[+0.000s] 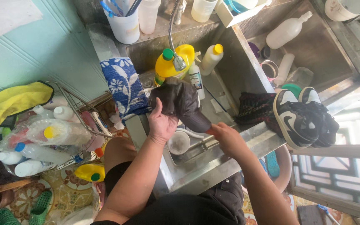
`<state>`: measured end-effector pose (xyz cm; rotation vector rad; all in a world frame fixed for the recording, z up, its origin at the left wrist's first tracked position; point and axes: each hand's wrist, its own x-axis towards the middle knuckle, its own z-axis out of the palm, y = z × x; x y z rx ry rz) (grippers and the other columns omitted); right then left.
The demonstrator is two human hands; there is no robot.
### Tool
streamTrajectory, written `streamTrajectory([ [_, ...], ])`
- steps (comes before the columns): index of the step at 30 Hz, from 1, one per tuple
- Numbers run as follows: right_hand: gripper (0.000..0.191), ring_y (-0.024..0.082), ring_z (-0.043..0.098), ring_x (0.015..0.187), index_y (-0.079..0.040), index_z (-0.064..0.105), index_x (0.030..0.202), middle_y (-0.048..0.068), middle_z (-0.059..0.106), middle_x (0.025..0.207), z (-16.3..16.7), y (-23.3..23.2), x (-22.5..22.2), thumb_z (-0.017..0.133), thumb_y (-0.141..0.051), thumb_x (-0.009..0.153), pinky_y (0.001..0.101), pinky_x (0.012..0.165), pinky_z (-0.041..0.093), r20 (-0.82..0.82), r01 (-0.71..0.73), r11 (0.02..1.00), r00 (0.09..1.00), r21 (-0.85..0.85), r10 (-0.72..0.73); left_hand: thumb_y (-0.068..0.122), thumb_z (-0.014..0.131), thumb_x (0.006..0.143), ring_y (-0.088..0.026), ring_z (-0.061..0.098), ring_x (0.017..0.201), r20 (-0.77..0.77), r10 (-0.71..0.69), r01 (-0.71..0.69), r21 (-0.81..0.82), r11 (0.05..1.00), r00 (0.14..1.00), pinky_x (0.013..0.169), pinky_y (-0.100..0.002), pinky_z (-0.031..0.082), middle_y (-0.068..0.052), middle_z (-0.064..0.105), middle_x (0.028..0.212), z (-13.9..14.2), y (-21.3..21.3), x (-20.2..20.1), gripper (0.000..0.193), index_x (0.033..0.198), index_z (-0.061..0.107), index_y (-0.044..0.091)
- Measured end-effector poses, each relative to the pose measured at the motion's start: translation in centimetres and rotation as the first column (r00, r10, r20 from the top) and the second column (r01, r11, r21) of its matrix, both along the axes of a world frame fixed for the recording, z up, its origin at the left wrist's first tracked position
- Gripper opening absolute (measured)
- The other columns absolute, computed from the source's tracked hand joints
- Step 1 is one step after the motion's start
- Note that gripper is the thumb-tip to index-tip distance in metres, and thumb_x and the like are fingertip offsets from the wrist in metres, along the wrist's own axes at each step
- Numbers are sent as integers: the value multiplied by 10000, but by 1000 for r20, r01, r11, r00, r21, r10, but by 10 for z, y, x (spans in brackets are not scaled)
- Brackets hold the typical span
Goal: The person scrubs a sneaker with an orange sponge at a stainless steel sink, then rinses it under the tap and sets it in a basin. They take a baseball cap from a plastic bag, wet it under running water, and scrub it with the sponge.
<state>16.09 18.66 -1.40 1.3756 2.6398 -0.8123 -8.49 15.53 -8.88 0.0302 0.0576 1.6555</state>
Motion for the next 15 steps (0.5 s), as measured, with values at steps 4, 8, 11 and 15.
streamTrajectory([
  [4, 590, 367, 659, 994, -231, 593, 1417, 141, 674, 1030, 11, -18, 23, 595, -29, 862, 455, 856, 510, -34, 246, 932, 969, 268, -246, 414, 519, 1077, -297, 554, 1370, 63, -6, 2, 67, 998, 998, 1187, -487, 414, -110, 579, 1493, -1, -11, 9, 537, 1484, 524, 63],
  [8, 472, 380, 655, 997, -138, 601, 1358, 178, 682, 1117, 2, -35, 42, 692, -252, 909, 468, 825, 506, -218, 487, 779, 873, 395, -436, 438, 505, 1106, -303, 552, 1380, 59, -4, 1, 47, 999, 998, 1199, -470, 416, -127, 570, 1508, -3, -21, 19, 561, 1497, 518, 36],
  [11, 435, 294, 662, 934, -123, 619, 1356, 147, 695, 1051, -4, -44, 52, 692, -350, 992, 411, 822, 514, -343, 634, 739, 762, 228, -549, 461, 515, 1087, -302, 564, 1371, 13, -8, 7, 33, 999, 1000, 1198, -480, 422, -124, 578, 1496, 0, -33, 24, 574, 1489, 517, 51],
  [15, 409, 99, 575, 829, -46, 607, 1322, 18, 668, 953, -17, -56, 48, 651, -327, 1028, 255, 741, 473, -581, 573, 809, 619, -126, -529, 537, 574, 998, -333, 587, 1319, 0, -70, 70, 23, 997, 998, 1141, -507, 443, -127, 615, 1440, 6, -49, 33, 673, 1463, 528, 54],
])
